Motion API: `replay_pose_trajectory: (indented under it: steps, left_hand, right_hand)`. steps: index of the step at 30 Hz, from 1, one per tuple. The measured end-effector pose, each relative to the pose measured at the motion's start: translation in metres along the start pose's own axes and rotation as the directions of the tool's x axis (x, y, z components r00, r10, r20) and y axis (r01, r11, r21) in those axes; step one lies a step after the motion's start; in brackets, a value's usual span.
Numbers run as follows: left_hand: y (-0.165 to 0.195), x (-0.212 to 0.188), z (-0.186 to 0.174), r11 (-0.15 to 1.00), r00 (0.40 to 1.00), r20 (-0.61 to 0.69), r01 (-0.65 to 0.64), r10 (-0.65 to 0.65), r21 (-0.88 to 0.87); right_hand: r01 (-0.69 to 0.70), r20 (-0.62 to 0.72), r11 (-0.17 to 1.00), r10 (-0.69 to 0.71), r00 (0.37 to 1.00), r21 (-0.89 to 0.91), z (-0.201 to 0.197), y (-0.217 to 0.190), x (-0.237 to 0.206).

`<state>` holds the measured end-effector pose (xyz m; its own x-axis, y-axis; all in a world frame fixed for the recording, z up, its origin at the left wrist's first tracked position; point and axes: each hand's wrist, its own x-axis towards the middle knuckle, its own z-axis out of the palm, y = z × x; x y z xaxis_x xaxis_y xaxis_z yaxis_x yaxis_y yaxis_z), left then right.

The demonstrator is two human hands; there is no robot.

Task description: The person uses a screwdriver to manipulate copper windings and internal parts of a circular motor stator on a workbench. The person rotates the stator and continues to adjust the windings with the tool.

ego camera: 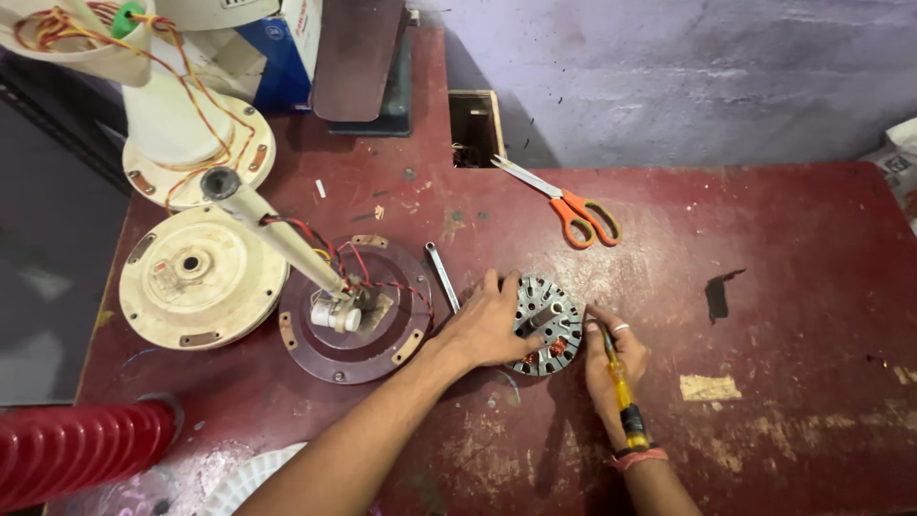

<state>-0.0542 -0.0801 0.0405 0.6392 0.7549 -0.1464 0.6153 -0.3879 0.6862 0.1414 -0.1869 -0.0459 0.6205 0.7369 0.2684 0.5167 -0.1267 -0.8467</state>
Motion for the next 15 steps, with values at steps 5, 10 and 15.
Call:
replay_pose_trajectory:
  steps: [5,10,15]
  left_hand:
    - [0.008,-0.005,-0.002,1.0,1.0,0.019,0.01,-0.011,0.026]
    - [0.007,0.0,-0.002,0.999,0.998,0.062,0.006,-0.009,0.05]
    - [-0.005,0.003,-0.002,0.977,0.982,0.001,-0.188,0.189,0.102]
  right_hand:
    - [0.009,-0.003,0.991,-0.008,1.0,0.132,0.001,-0.001,0.003]
    - [-0.059,0.042,0.997,0.057,0.997,0.054,-0.001,-0.008,0.004]
    - [-0.025,0.05,0.994,0.02,0.999,0.104,-0.004,-0.015,-0.005]
